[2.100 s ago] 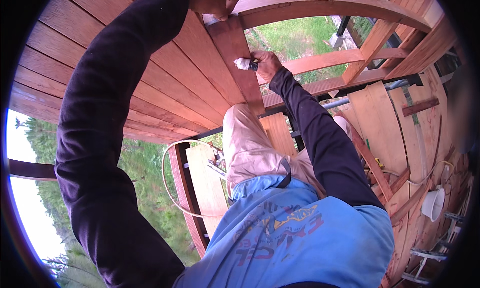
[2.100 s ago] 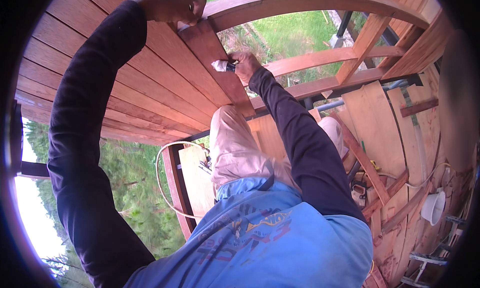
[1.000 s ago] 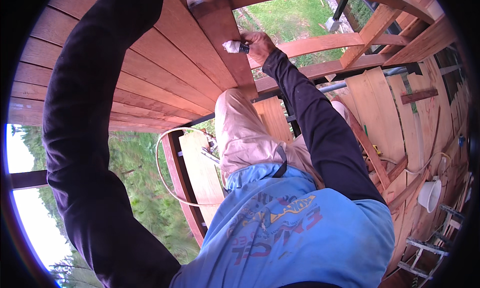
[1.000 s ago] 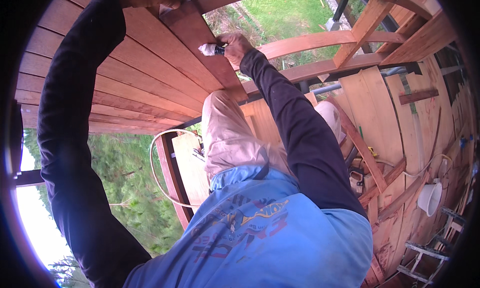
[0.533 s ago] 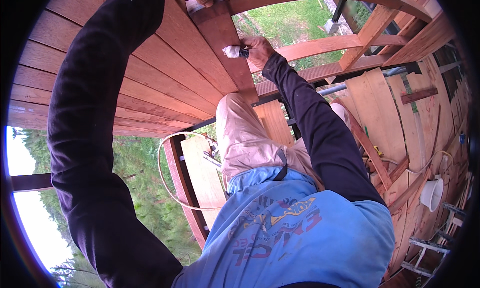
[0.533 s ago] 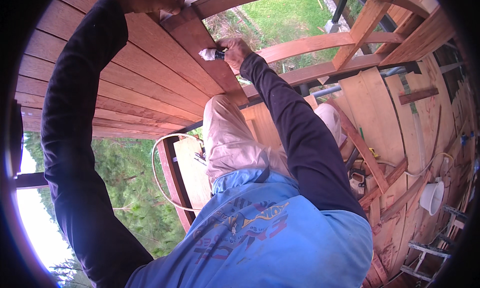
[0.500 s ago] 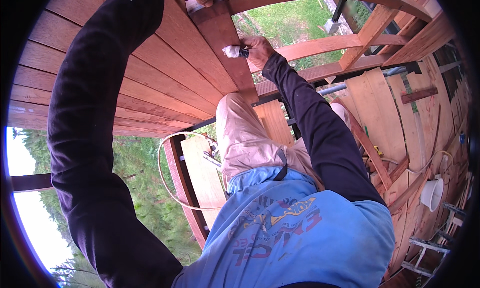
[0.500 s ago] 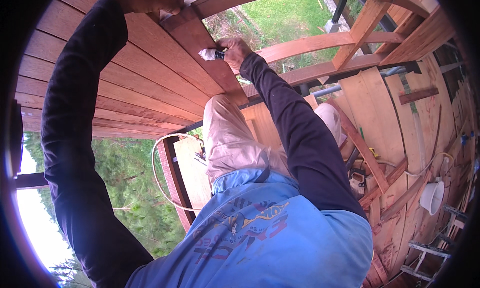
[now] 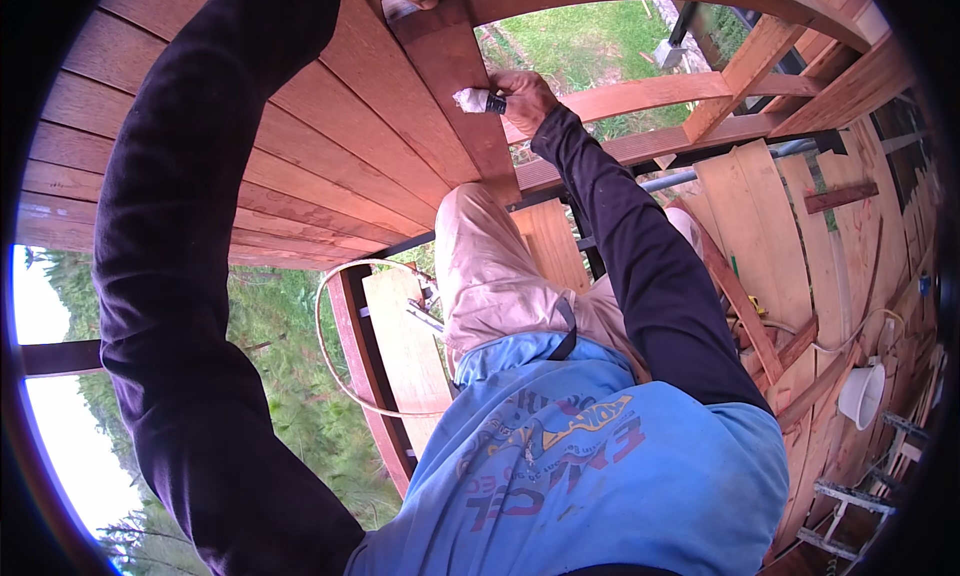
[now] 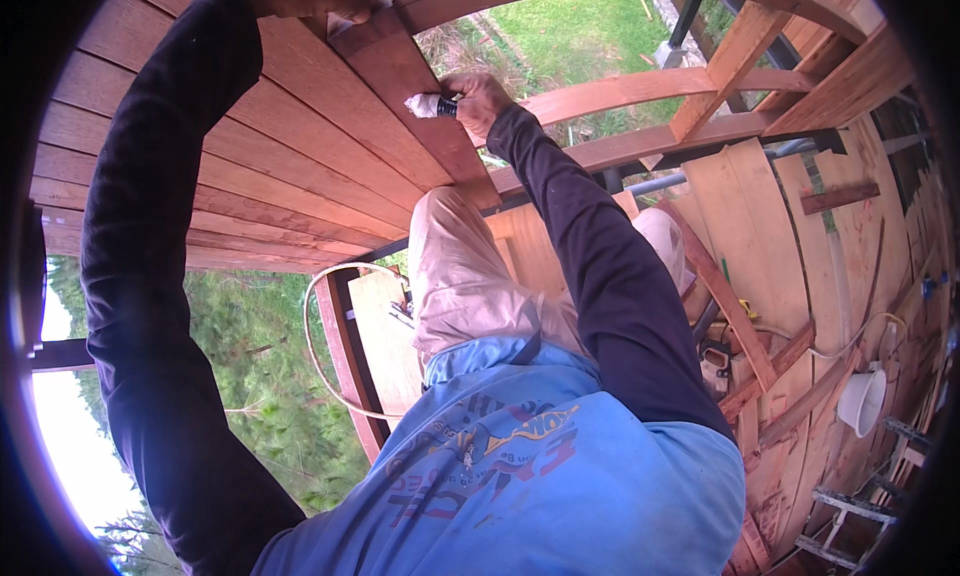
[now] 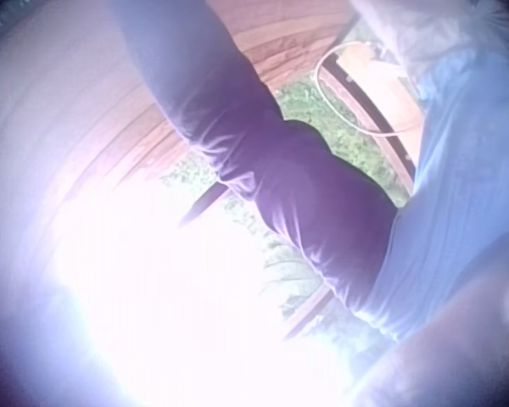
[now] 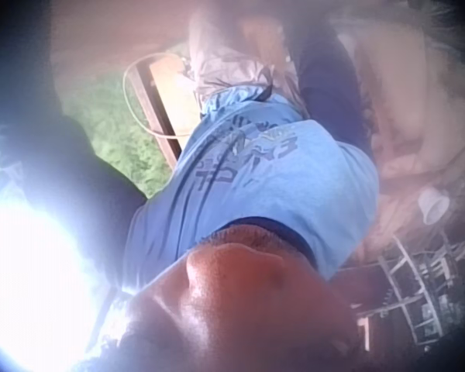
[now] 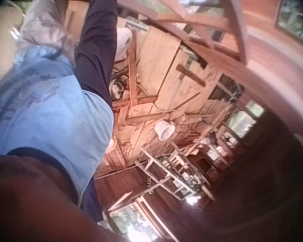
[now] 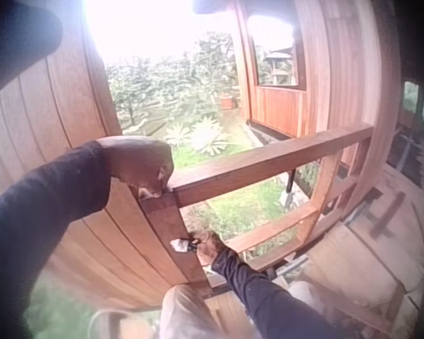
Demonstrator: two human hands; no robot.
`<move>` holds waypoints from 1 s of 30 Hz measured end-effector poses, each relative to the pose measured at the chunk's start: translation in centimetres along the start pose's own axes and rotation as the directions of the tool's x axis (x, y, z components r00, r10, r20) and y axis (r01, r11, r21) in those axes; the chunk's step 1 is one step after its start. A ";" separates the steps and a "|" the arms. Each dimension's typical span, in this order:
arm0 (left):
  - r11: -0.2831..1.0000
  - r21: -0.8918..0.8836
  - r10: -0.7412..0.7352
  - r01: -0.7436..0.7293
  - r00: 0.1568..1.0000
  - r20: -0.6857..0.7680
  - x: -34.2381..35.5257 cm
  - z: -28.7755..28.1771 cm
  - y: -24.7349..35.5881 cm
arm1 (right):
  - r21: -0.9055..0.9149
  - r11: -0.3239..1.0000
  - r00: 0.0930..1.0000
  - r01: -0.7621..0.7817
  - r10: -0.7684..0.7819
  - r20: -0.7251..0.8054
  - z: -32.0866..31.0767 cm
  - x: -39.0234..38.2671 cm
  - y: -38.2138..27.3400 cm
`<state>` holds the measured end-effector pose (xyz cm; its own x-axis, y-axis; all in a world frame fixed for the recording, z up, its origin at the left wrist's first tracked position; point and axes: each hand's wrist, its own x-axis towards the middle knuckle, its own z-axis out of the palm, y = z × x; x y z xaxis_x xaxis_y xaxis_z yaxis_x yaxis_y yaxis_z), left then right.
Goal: The person installs wooden planks onto a curved wooden structure using a pneumatic nail gun. They position each plank, apply adhesive, and fasten it with nails. The person reloads the nail gun from a bucket of nails during the process.
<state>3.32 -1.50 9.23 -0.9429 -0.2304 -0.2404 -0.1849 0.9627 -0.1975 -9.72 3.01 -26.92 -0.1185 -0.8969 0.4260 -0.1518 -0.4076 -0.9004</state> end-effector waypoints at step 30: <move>0.977 0.204 0.054 -0.065 0.997 0.059 0.7 0.2 -0.2 | 0.146 0.989 0.998 -0.041 0.048 -0.044 1.7 -0.8 -3.0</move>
<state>2.70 -1.87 8.94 -0.9336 -0.1859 -0.3064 -0.0629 0.9266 -0.3708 -7.54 4.69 -24.67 -0.1690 -0.9068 0.3862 -0.0025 -0.3915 -0.9202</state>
